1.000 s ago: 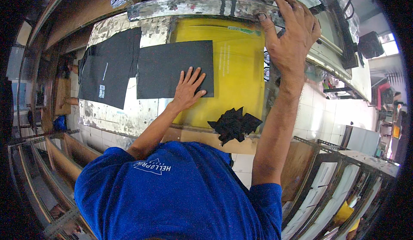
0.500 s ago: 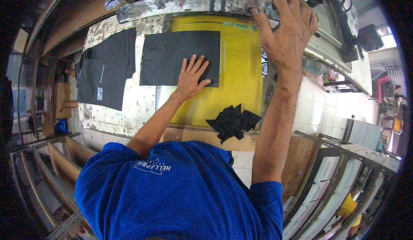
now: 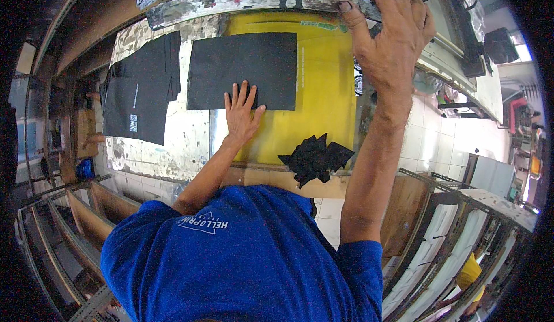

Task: The person applies tape to a screen printing frame, pours green ink onto the screen, and uses a squeegee to transfer the design onto a black fabric item.

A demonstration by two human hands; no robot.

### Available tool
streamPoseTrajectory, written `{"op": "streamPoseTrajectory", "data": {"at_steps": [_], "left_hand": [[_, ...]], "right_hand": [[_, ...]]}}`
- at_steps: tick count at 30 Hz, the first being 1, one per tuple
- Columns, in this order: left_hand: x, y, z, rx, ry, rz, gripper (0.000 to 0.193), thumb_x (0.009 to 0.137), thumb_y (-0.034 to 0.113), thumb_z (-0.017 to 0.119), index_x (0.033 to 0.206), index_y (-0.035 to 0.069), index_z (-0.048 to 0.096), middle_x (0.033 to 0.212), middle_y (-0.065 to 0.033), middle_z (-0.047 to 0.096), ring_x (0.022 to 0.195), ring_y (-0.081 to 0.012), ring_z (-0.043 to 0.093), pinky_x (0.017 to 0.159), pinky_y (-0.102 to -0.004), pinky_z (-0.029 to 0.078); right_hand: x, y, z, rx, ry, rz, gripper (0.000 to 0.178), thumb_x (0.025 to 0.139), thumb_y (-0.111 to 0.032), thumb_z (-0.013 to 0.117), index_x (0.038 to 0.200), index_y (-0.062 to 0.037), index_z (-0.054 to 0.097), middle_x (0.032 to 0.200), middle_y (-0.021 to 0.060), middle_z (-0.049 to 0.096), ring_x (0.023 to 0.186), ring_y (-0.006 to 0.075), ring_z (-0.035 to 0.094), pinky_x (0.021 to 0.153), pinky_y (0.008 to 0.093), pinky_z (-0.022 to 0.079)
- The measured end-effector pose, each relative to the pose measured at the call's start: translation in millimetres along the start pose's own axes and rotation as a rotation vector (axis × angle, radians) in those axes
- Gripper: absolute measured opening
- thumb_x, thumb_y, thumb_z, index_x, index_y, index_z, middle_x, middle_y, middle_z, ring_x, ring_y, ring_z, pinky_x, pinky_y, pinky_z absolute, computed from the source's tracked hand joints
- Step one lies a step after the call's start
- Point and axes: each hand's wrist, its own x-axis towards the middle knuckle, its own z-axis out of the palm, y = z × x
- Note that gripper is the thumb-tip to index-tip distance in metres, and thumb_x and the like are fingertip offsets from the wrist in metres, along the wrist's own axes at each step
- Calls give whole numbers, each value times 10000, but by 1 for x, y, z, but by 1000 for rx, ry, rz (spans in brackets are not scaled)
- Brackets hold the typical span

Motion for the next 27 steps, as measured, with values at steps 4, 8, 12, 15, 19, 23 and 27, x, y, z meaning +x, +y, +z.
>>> {"op": "streamPoseTrajectory", "data": {"at_steps": [4, 8, 12, 15, 19, 23, 27], "left_hand": [[2, 0, 2, 9, 0, 1, 614, 1000, 423, 531, 1485, 50, 482, 1604, -207, 333, 1500, -460, 229, 1209, -644, 106], [2, 0, 2, 21, -19, -8, 602, 1031, 445, 468, 1500, 69, 472, 1625, -189, 315, 1516, -444, 216, 1209, -636, 105], [2, -1, 3, 23, -22, -11, 606, 1028, 450, 473, 1501, 72, 471, 1624, -188, 315, 1514, -446, 220, 1209, -639, 102], [3, -2, 5, 26, -22, -9, 610, 1015, 438, 497, 1497, 66, 470, 1619, -193, 315, 1509, -449, 223, 1210, -641, 102], [3, -1, 4, 25, -31, -16, 617, 1012, 446, 501, 1496, 66, 473, 1621, -190, 312, 1509, -447, 224, 1212, -639, 101], [4, 0, 3, 24, -40, -21, 626, 1023, 477, 473, 1502, 75, 472, 1629, -184, 308, 1515, -442, 220, 1213, -635, 99], [3, -1, 5, 22, -16, -2, 613, 992, 401, 541, 1495, 57, 470, 1616, -195, 309, 1499, -449, 237, 1210, -643, 116]], "right_hand": [[-5, 4, 4, -3, 17, 4, 509, 945, -555, 617, 1384, -298, 621, 1411, 6, 595, 1389, 248, 440, 1212, 512, 167], [-4, 4, 3, 4, 12, 13, 514, 939, -569, 617, 1377, -302, 625, 1413, 0, 594, 1394, 247, 440, 1220, 515, 166], [-2, 2, 2, 2, 11, 13, 511, 942, -568, 614, 1379, -303, 624, 1409, -3, 597, 1394, 247, 442, 1219, 519, 168], [-1, 2, 3, 9, 8, 15, 517, 941, -574, 611, 1379, -299, 625, 1408, 0, 598, 1396, 246, 440, 1219, 520, 168], [-2, 3, 3, 17, 18, 19, 543, 930, -599, 609, 1377, -293, 627, 1408, 3, 598, 1401, 246, 434, 1220, 522, 169], [-1, 3, 2, 12, 6, 25, 553, 930, -610, 601, 1379, -287, 626, 1405, 5, 600, 1400, 248, 434, 1221, 524, 169], [-1, 2, 2, 5, 7, 19, 549, 937, -605, 595, 1381, -284, 625, 1403, 1, 601, 1391, 246, 442, 1219, 516, 175]]}}
